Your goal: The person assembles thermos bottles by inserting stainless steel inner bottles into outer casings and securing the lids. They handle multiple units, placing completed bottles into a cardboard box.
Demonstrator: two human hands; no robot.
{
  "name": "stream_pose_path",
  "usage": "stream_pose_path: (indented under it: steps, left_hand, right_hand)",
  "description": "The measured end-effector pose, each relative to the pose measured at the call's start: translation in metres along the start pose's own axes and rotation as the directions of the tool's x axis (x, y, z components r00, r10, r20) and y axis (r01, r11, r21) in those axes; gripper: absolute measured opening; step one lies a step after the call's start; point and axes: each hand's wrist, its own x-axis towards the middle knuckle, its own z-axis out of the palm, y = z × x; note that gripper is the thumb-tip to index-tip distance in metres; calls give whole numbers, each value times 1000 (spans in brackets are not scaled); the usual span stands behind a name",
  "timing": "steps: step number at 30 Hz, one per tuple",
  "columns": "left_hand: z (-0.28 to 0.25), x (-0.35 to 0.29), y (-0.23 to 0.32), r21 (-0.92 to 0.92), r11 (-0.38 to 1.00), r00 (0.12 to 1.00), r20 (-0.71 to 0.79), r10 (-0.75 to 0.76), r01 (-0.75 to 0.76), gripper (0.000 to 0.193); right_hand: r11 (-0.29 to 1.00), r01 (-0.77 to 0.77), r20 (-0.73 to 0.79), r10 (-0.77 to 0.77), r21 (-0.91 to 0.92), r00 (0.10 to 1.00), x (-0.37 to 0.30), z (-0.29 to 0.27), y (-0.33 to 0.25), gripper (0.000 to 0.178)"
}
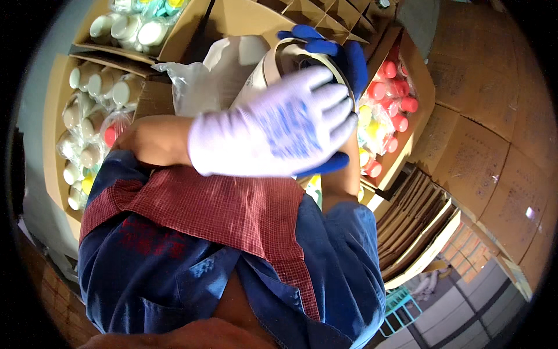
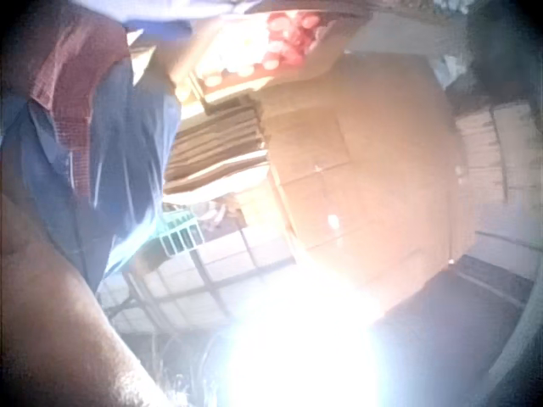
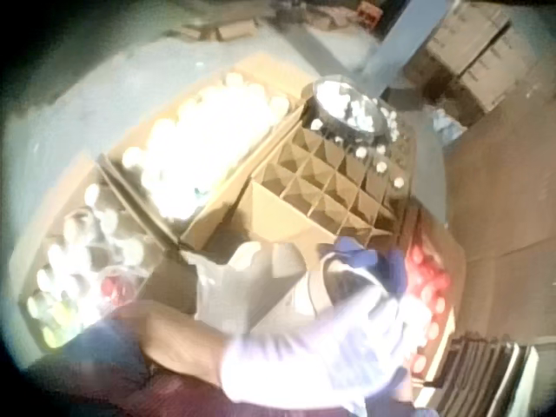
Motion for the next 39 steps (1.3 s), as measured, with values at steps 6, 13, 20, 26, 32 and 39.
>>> stream_pose_path:
  steps: [6,13,20,26,32,39]
  left_hand:
    - [14,-32,-48,-627,744,965,-246,90,-230,36]
    - [10,-15,-27,-142,989,978,-208,20,-50,27]
    - [4,-5,-16,-216,959,968,-210,138,-184,33]
    - [23,-18,-74,-734,572,914,-399,73,-366,19]
    - [-9,4,-11,59,998,1000,-28,2,-1,29]
    - [16,-14,-26,-329,901,938,-291,189,-284,30]
  right_hand:
    - [902,122,-139,-195,-415,971,-57,-3,11,78]
    - [985,13,-227,-52,-170,973,2,3,-6,60]
    - [898,-183,-318,52,-400,947,2,63,-24,40]
    - [378,145,110,-112,-914,988,-16,26,-30,47]
    - [860,-122,325,314,-495,892,48,0,-33,43]
    - [711,62,207,119,-700,971,16,-20,-27,37]
